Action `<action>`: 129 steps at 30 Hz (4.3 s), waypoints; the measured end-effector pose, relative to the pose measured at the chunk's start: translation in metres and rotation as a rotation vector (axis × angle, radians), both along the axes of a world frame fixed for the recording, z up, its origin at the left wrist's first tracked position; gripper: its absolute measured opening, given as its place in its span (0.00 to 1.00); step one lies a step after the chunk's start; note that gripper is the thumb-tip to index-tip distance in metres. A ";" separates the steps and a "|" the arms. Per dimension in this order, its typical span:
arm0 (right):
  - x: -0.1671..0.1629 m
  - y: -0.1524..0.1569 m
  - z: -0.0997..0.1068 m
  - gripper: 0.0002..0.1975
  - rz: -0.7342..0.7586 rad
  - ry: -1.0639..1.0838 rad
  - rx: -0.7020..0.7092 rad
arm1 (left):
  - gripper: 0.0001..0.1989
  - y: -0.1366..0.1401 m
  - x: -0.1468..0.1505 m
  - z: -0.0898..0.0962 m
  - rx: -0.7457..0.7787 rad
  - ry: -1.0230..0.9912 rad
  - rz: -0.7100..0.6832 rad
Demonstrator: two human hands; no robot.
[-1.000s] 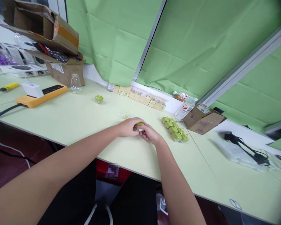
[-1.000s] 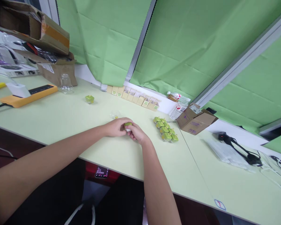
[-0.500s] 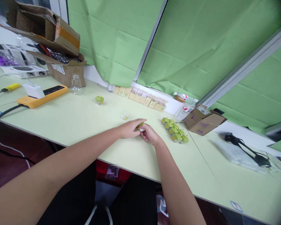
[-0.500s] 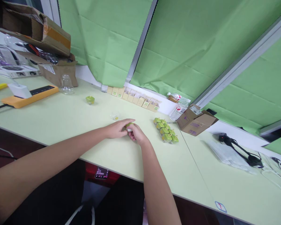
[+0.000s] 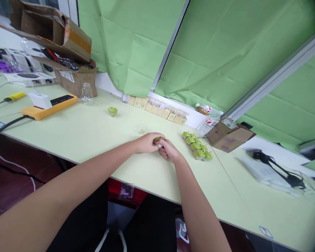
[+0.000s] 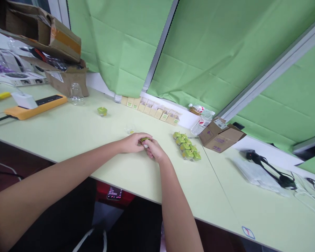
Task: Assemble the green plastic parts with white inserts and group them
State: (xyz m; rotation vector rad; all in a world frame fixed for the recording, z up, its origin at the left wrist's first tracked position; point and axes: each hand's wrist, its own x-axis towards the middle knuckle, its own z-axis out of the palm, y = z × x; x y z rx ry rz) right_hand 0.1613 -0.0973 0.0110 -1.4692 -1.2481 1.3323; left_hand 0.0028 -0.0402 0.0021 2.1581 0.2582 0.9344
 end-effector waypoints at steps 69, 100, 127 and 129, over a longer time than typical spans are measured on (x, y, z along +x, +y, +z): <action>0.026 0.016 -0.023 0.22 -0.407 -0.714 0.442 | 0.17 0.035 -0.009 -0.013 0.065 0.016 0.372; 0.024 0.013 -0.021 0.22 -0.366 -0.867 0.460 | 0.25 0.027 -0.005 -0.015 0.021 -0.056 0.339; 0.000 0.014 -0.009 0.16 -0.288 0.087 0.428 | 0.23 0.023 -0.006 -0.009 0.125 0.023 0.510; 0.000 0.015 -0.010 0.16 -0.300 0.087 0.439 | 0.15 0.027 -0.005 -0.010 -0.004 0.050 0.550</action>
